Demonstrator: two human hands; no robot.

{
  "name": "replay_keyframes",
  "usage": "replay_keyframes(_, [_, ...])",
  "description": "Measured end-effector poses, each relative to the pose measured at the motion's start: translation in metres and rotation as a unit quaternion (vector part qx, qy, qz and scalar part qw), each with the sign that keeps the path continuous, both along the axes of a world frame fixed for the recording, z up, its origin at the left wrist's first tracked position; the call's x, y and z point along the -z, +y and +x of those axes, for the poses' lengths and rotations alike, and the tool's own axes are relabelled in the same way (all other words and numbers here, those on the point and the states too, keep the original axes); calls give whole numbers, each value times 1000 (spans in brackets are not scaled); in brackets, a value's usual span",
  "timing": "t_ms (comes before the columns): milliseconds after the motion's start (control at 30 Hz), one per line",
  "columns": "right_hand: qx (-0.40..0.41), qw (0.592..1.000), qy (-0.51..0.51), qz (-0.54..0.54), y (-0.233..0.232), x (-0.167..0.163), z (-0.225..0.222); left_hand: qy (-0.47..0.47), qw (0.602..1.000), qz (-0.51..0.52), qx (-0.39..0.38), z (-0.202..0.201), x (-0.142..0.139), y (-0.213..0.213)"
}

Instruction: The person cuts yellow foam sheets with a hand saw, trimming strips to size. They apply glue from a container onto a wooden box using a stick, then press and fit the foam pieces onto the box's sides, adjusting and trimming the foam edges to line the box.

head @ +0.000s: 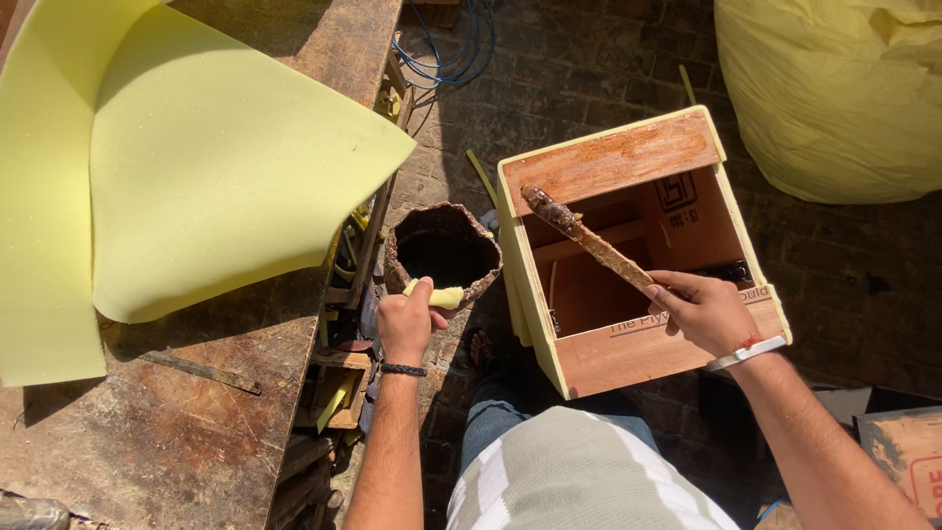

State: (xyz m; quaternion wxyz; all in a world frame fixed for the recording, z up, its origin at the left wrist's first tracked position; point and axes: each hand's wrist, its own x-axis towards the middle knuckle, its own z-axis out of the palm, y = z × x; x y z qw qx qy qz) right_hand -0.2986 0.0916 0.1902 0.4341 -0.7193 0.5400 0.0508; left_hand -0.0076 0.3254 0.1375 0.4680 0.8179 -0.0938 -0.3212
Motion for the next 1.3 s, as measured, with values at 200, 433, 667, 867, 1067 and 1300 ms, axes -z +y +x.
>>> replay_keyframes(200, [-296, 902, 94, -299, 23, -81, 63, -56, 995, 32, 74, -1, 1, -1])
replay_keyframes(433, [-417, 752, -214, -463, 80, -104, 147, 20, 996, -79, -46, -1, -19, 15])
replay_keyframes(667, [-208, 772, -458, -388, 85, -57, 120, 26, 957, -132, -258, 16, -30, 115])
replay_keyframes(867, [-255, 866, -393, -174, 123, 5, 157, -24, 887, -163, -431, 66, -11, 248])
replay_keyframes(1067, [-297, 895, -318, -95, 163, 18, 248, -48, 803, -219, -553, 137, 40, 361])
replay_keyframes(1300, [-375, 892, -252, -12, 271, 17, 441, -18, 742, -259, -618, 218, 108, 483])
